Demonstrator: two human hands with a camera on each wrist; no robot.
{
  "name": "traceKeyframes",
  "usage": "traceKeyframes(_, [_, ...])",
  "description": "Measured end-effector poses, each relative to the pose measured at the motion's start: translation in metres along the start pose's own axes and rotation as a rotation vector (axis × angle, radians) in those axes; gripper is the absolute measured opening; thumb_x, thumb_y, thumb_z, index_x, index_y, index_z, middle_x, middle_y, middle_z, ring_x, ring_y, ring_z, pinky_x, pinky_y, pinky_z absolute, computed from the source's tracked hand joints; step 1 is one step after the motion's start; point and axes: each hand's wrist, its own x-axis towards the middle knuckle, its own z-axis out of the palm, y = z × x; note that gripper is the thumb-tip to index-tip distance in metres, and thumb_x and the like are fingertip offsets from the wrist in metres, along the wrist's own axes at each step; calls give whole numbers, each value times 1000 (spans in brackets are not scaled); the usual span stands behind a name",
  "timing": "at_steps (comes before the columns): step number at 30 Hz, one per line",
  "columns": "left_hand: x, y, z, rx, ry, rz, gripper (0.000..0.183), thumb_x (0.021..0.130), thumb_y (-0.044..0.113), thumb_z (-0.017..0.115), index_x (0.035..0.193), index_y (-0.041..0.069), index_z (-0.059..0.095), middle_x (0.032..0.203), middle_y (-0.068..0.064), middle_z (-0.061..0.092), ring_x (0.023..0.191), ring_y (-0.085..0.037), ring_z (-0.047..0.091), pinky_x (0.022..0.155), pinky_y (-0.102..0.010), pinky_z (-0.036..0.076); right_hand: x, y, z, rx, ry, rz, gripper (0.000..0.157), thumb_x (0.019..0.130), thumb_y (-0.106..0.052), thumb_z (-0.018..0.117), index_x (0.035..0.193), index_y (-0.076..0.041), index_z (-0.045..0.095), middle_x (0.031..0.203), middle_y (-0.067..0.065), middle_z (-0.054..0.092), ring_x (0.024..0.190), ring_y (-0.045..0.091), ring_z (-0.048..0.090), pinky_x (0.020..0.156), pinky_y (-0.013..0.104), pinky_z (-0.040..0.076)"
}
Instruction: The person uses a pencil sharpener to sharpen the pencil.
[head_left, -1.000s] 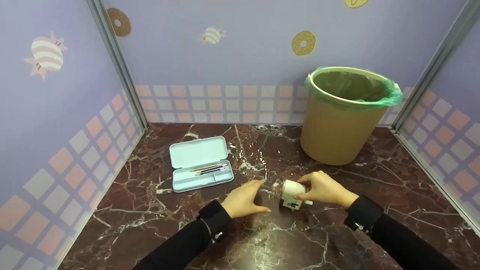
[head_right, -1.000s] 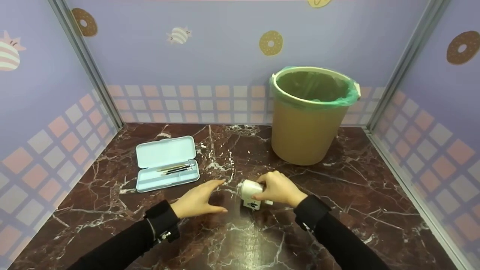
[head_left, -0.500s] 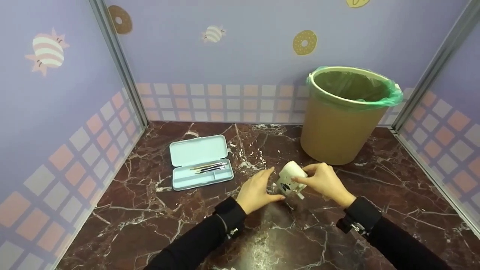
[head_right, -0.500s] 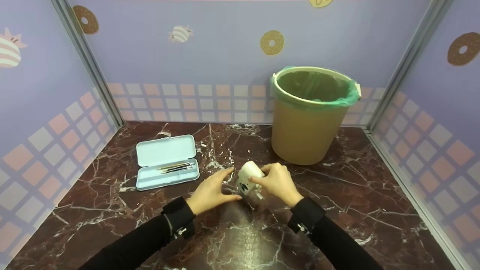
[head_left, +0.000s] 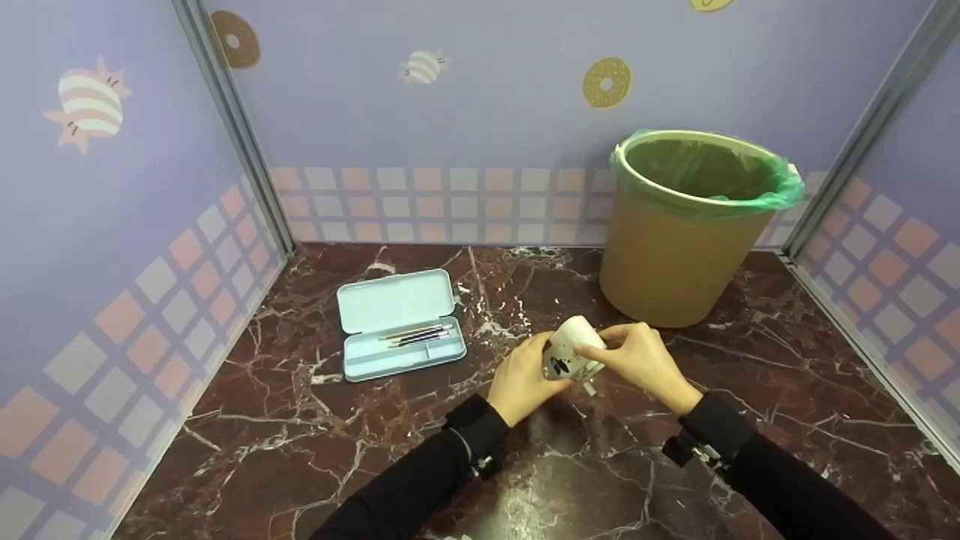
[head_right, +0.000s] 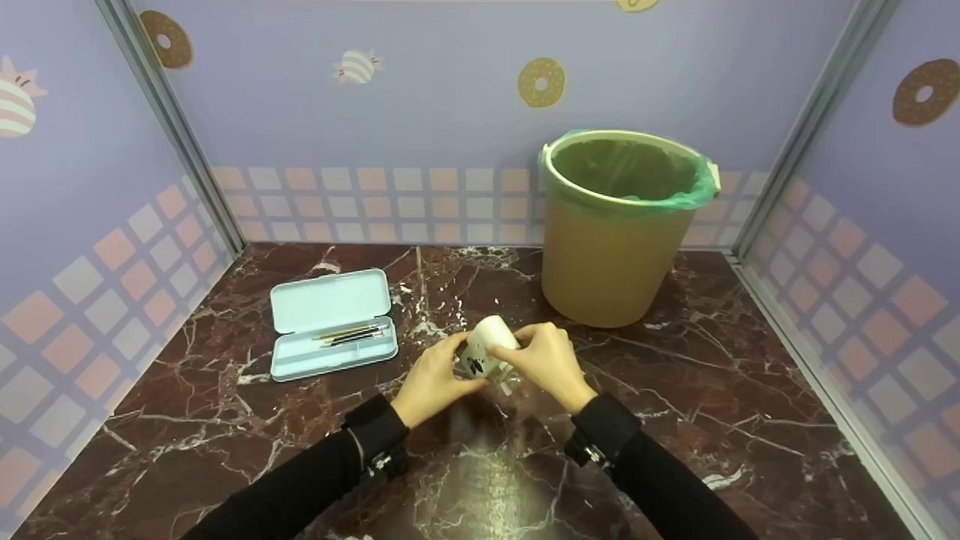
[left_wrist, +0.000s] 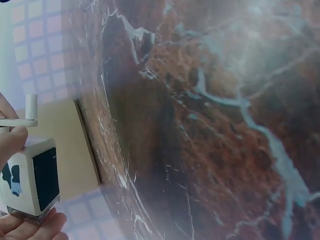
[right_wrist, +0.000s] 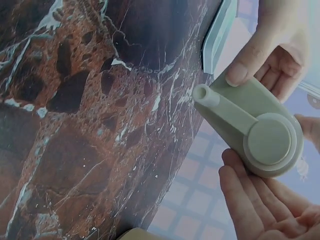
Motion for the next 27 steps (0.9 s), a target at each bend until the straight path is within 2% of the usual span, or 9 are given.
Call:
traceKeyframes(3, [2, -2, -3, -52, -12, 4, 62, 76, 22, 89, 129, 5, 62, 118, -14, 73, 104, -28, 72, 90, -39, 59, 0, -1, 0, 0, -8, -6, 39, 84, -41, 82, 97, -5, 81, 93, 14, 81, 71, 9, 67, 65, 24, 52])
traceKeyframes(8, [7, -10, -12, -109, -85, 45, 60, 76, 18, 88, 129, 3, 63, 117, -16, 74, 103, -29, 72, 89, -38, 59, 0, 0, -3, 12, -73, -12, 44, 83, -47, 83, 100, -7, 80, 94, 13, 81, 70, 8, 68, 62, 21, 51])
traceKeyframes(12, [13, -19, -22, -234, -191, 51, 62, 76, 14, 88, 131, 0, 62, 121, -18, 74, 107, -30, 71, 95, -42, 59, -1, 1, -9, 44, -170, -58, 47, 84, -44, 83, 111, -6, 78, 103, 13, 81, 85, 16, 77, 71, 24, 58])
traceKeyframes(15, [18, -27, -30, -334, -280, 36, 64, 75, 13, 89, 131, -1, 62, 121, -19, 73, 110, -31, 70, 100, -48, 57, 0, 2, -16, 60, -246, -106, 55, 84, -42, 83, 121, -2, 73, 112, 16, 79, 98, 25, 78, 82, 33, 62])
traceKeyframes(17, [19, -31, -35, -380, -342, 30, 65, 74, 13, 90, 131, 0, 62, 121, -18, 73, 111, -29, 70, 101, -49, 56, 1, 2, -21, 64, -289, -129, 62, 83, -41, 84, 128, 0, 69, 119, 17, 76, 107, 29, 76, 91, 40, 62])
traceKeyframes(20, [22, -36, -40, -460, -445, 23, 63, 77, 11, 89, 133, 1, 62, 123, -17, 73, 113, -23, 70, 102, -43, 56, 4, 2, -30, 87, -353, -163, 69, 84, -36, 84, 136, 3, 62, 131, 21, 70, 120, 34, 70, 102, 46, 56])
traceKeyframes(24, [24, -40, -44, -564, -572, 10, 58, 81, 7, 84, 134, 2, 62, 126, -18, 72, 108, -14, 70, 100, -30, 57, 8, 2, -39, 137, -462, -217, 77, 85, -28, 84, 146, 4, 51, 147, 24, 58, 135, 40, 59, 109, 48, 50])
traceKeyframes(27, [24, -40, -47, -594, -629, 2, 57, 82, 5, 83, 135, 1, 61, 127, -18, 71, 104, -10, 69, 98, -28, 56, 10, 1, -42, 156, -522, -245, 82, 83, -25, 85, 149, 4, 46, 152, 23, 54, 139, 40, 54, 111, 48, 49])
